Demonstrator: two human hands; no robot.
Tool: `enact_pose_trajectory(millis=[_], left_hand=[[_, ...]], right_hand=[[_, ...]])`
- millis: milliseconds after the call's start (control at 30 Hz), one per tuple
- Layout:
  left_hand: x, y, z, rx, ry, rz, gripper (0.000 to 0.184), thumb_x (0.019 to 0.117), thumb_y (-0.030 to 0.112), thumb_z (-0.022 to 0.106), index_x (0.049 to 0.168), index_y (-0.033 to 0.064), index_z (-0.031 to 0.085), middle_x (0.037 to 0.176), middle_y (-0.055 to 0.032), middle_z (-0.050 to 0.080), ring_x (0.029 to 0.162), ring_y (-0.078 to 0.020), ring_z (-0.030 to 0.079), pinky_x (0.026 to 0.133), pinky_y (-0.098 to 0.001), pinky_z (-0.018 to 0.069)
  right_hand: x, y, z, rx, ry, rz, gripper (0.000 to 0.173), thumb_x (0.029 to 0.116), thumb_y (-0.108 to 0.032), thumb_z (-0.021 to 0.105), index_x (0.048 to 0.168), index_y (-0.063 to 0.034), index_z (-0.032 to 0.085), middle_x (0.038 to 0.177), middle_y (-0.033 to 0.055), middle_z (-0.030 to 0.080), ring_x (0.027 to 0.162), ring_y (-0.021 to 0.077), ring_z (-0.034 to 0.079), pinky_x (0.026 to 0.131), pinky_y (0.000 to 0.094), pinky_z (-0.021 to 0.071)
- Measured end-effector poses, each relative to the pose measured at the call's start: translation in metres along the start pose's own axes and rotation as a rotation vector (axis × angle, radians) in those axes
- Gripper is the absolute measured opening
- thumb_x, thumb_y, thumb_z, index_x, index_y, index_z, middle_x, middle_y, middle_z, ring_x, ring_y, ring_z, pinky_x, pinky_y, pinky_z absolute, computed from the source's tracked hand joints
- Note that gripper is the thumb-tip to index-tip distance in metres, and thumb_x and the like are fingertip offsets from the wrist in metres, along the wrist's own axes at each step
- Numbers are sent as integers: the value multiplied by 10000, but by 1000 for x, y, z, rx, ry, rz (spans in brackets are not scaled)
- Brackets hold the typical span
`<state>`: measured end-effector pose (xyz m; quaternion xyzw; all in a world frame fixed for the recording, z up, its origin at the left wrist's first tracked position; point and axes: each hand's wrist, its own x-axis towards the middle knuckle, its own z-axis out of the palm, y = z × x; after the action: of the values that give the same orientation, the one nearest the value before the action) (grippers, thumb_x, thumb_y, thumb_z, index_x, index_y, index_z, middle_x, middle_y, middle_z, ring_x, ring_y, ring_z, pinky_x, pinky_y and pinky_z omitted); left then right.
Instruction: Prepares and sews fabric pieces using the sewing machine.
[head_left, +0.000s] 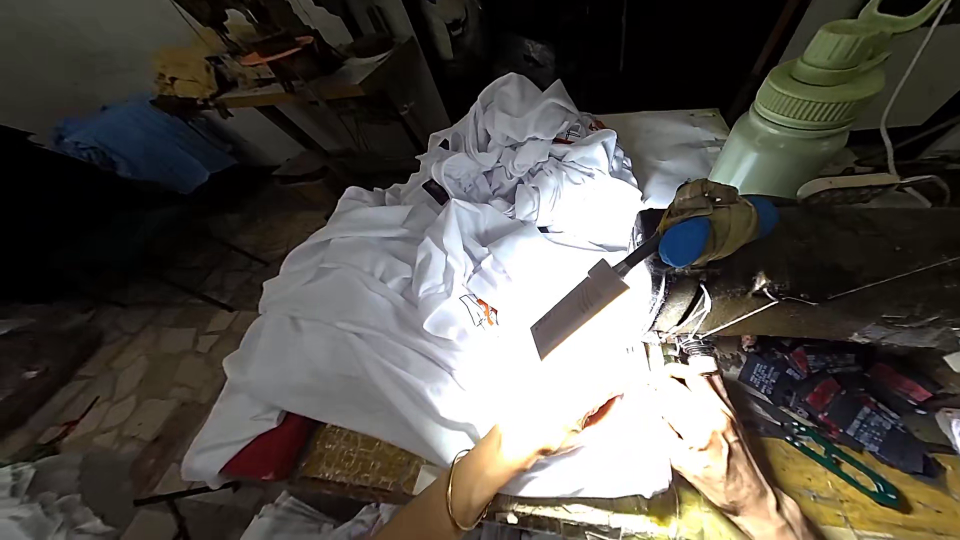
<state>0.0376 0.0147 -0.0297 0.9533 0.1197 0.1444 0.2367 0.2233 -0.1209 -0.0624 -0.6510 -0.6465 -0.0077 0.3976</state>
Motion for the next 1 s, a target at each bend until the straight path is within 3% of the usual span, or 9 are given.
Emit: enact_pose_trajectory(millis=[100, 200, 267, 467, 567, 733, 800, 900, 1000], left_hand=[[1, 0, 7, 0, 92, 66, 271, 1031, 194, 526, 1244, 138, 683, 1103, -28, 716, 1037, -130, 667, 922, -316, 531], [-1, 4, 9, 67, 43, 31, 316, 1005, 152, 529, 1280, 130, 683, 1174, -38, 712, 1079, -177, 672, 915, -362, 541], [-8, 1, 14, 85, -28, 20, 350, 1010, 145, 506, 1318, 107, 668, 1366, -29, 651, 1272, -186, 597, 1043, -375, 487], [-3, -4, 11, 138, -4, 83, 386, 1009, 134, 476, 1346, 118, 665, 1414, -31, 628, 1348, -193, 551, 1116, -359, 433], [3, -6, 12, 143, -8, 41, 385, 1015, 135, 476, 1350, 116, 664, 1412, -54, 631, 1342, -222, 563, 1109, -369, 443], [9, -2, 14, 101, 7, -26, 397, 990, 93, 500, 1360, 65, 642, 1413, -110, 615, 1324, -216, 576, 1093, -319, 459], [11, 2, 14, 141, 3, -63, 402, 985, 92, 501, 1360, 85, 645, 1406, -81, 618, 1302, -210, 587, 1051, -331, 493], [10, 4, 17, 248, 27, -77, 394, 980, 113, 508, 1340, 139, 664, 1398, -31, 631, 1306, -206, 583, 1053, -353, 490], [9, 4, 18, 251, 35, -91, 386, 990, 115, 511, 1334, 174, 675, 1396, -22, 637, 1289, -217, 598, 1021, -387, 511]], right_hand=[[0, 0, 0, 16, -15, 15, 312, 944, -335, 556, 1029, -135, 780, 1075, 35, 748, 1072, 209, 636, 976, 385, 463], [1, 0, 1, -11, -22, 20, 326, 932, -321, 548, 1038, -125, 787, 1078, 40, 750, 1080, 224, 646, 974, 428, 466], [1, -3, 2, -50, -21, 45, 329, 954, -288, 522, 1063, -128, 789, 1105, 43, 749, 1118, 244, 645, 986, 453, 475], [2, -20, 4, -296, -130, 123, 487, 1016, -277, 361, 1330, -115, 696, 1379, 133, 656, 1304, 469, 564, 1083, 740, 317], [2, -19, 8, -291, -133, 174, 505, 1013, -266, 343, 1365, -111, 669, 1371, 163, 653, 1322, 494, 536, 1101, 746, 280], [7, -9, 9, -221, -166, 302, 477, 988, -343, 394, 1243, -134, 738, 1226, 150, 708, 1224, 410, 614, 1049, 663, 401], [8, -6, 10, -190, -177, 360, 488, 990, -376, 401, 1258, -135, 729, 1284, 151, 687, 1286, 391, 579, 1091, 647, 374], [5, -1, 10, -214, -162, 319, 465, 1003, -332, 392, 1294, -185, 723, 1350, 133, 659, 1354, 385, 526, 1139, 674, 296], [-2, -2, -8, -246, -76, 195, 410, 979, -217, 437, 1229, -198, 762, 1328, 121, 676, 1327, 376, 557, 1100, 606, 407]])
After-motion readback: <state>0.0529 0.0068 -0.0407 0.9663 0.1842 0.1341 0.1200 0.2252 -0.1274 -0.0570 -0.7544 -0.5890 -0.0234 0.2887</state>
